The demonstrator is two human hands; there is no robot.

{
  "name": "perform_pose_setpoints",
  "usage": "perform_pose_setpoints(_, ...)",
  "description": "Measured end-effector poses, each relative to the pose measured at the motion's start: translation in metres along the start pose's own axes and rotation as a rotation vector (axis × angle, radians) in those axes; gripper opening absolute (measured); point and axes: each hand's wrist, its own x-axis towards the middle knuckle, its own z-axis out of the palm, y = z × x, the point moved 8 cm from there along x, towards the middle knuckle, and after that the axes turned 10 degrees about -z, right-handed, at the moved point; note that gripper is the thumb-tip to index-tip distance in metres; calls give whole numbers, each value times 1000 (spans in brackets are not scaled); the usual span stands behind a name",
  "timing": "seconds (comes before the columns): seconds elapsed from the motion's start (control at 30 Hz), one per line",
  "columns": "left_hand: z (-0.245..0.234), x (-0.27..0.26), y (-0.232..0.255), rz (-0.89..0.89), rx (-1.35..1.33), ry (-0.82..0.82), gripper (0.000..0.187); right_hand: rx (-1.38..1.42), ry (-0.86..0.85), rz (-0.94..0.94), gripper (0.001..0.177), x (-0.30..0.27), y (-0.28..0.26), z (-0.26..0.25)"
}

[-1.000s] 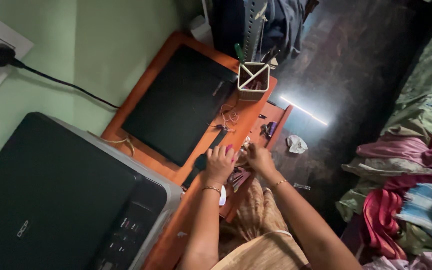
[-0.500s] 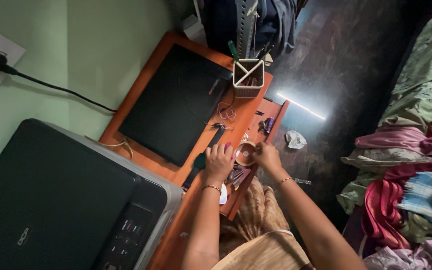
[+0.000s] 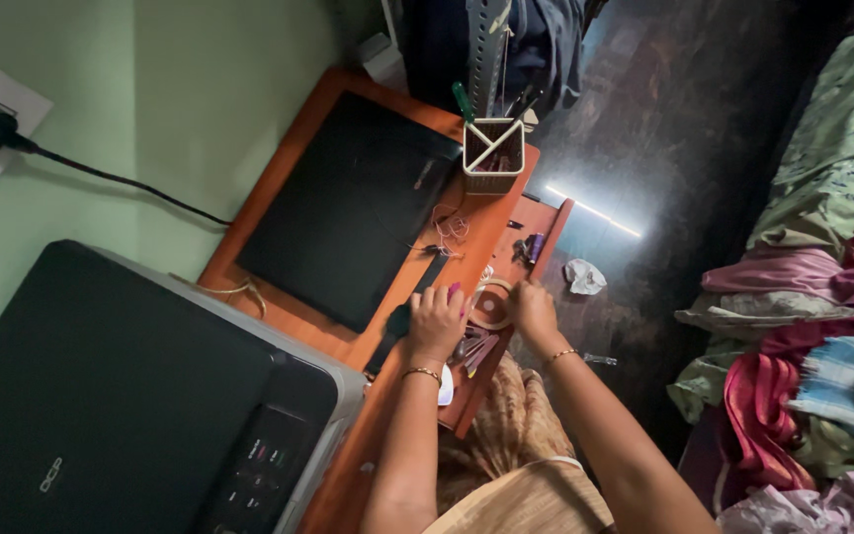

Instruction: The person organizes small items on a wooden desk next to a printer. They handle a pen, tape roll, stapler, and a small packet, moving them around and placing them into a pen holder. The person also wipes the desk surface with a cloth.

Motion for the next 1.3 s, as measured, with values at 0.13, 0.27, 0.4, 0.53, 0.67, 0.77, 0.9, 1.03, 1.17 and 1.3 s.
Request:
perform_pose_setpoints(0.13,2,-1,-2,0,-20,10,21,12,89,-75,19,3,0,-19)
perform_pose_setpoints(0.27,8,-8,-5,-18,-20,8,15,44,-14,90,24,7,14,-45)
perform_pose_setpoints(0.4,-1,-15,-9,-21,-40,123,18,191,-25,76,23,21,-10,-78)
perform_pose_setpoints(0.53,-26,-38,-21,-134,-57,130,20,215,-174,112,20,30,-53,-72)
perform_pose_setpoints(0.67,-59,-55,-29,-151,-31,146,26,254,-268,101,25,35,-89,-36)
perform_pose_setpoints(0.77,-63,-58,-33,-174,-26,103,26,180,-265,56,26,46,-102,-10)
perform_pose_setpoints(0.9,-54,-69,-37,-143,31,44,42,184,-162,-73,35,57,-113,7)
perform_pose_setpoints(1.03,-45,-76,-38,-115,73,70,50,377,-345,180,41,43,-100,9)
perform_pose_setpoints(1.17,-37,-75,-40,-119,43,58,52,559,-148,198,32,26,-59,-8)
perform_pose_setpoints(1.3,-41,-76,-36,-83,65,89,53,300,-30,-82,18,9,-23,-3)
